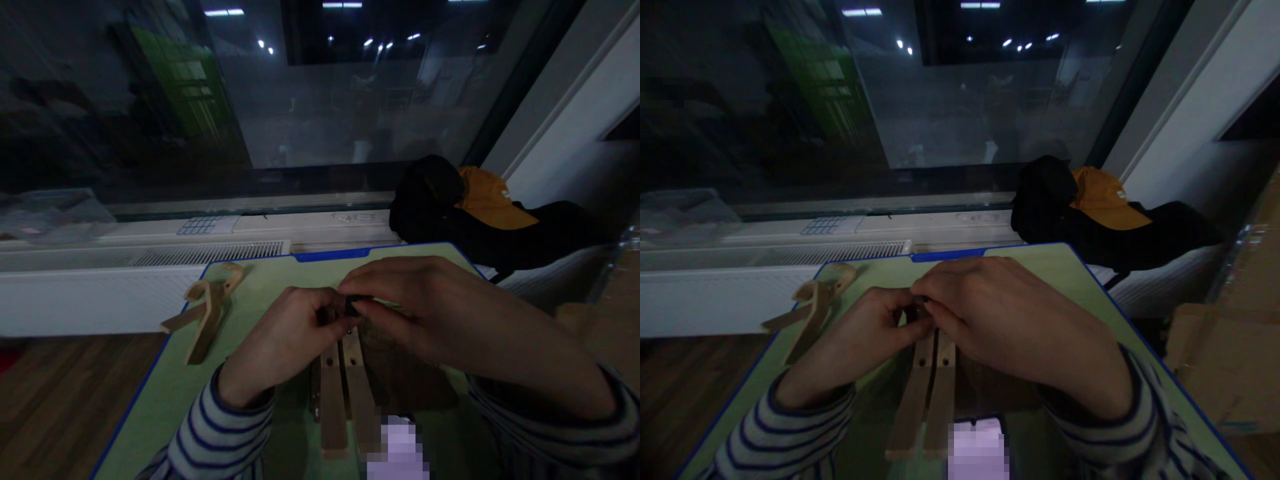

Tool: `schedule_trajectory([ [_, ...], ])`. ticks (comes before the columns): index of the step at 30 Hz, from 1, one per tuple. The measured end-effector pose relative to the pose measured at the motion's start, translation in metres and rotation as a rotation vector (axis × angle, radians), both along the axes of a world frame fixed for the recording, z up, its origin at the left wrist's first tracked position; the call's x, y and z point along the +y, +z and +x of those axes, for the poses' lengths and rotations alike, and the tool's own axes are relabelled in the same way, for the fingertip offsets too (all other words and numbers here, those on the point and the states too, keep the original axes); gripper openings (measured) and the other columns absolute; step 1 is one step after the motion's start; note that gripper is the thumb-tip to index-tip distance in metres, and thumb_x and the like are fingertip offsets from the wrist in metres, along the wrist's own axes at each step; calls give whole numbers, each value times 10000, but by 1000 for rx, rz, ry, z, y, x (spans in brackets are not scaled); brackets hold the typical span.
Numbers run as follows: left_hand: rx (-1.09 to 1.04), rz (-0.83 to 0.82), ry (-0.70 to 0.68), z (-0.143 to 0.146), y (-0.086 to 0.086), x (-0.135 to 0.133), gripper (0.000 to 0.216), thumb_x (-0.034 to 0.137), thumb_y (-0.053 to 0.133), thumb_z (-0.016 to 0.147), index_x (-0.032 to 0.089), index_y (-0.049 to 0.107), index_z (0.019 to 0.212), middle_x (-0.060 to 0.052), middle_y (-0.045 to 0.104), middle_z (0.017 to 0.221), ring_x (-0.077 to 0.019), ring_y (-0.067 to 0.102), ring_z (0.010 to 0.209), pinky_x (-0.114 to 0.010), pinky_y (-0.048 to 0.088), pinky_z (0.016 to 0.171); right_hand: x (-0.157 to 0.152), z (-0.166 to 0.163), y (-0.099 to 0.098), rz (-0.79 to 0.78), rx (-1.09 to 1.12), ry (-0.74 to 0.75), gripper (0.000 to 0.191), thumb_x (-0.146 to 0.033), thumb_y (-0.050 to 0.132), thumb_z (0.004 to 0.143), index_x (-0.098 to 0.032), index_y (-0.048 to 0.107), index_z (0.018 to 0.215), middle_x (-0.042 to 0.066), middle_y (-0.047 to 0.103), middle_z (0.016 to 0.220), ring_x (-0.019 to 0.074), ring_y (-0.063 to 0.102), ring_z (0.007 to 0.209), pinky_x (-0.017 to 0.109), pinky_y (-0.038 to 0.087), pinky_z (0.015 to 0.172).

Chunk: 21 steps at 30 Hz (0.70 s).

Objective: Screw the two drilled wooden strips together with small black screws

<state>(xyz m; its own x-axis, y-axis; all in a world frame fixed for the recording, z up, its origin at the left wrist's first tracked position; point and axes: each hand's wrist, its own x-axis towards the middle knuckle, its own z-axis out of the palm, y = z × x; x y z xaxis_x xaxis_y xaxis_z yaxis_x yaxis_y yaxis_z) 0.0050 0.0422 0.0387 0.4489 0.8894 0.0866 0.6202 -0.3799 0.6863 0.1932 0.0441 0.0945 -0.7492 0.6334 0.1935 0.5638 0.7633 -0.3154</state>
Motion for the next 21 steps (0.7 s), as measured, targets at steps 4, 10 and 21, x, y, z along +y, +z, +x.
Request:
schedule_trajectory([
  [4, -19, -9, 15, 0, 0, 0, 148, 293, 572, 807, 176, 644, 751, 43, 588, 597, -109, 520, 539, -229, 347, 511, 1, -1, -2, 13, -3, -13, 186, -218, 450, 898, -238, 588, 1022, -24, 640, 993, 130, 586, 866, 268, 425, 777],
  [10, 5, -5, 0, 2, 2, -1, 171, 285, 551, 818, 167, 648, 740, 47, 545, 559, -96, 470, 497, -225, 317, 488, 3, -1, -2, 21, -18, -32, 168, -255, 456, 898, -237, 589, 999, -15, 644, 943, 145, 590, 835, 279, 425, 735],
  [21, -9, -38, -31, 2, 1, -1, 209, 275, 507, 836, 168, 664, 748, 45, 536, 570, -101, 461, 520, -223, 319, 492, 3, 1, -4, 65, -39, -83, 161, -295, 484, 886, -234, 590, 991, -14, 643, 845, 155, 593, 762, 280, 415, 666],
])
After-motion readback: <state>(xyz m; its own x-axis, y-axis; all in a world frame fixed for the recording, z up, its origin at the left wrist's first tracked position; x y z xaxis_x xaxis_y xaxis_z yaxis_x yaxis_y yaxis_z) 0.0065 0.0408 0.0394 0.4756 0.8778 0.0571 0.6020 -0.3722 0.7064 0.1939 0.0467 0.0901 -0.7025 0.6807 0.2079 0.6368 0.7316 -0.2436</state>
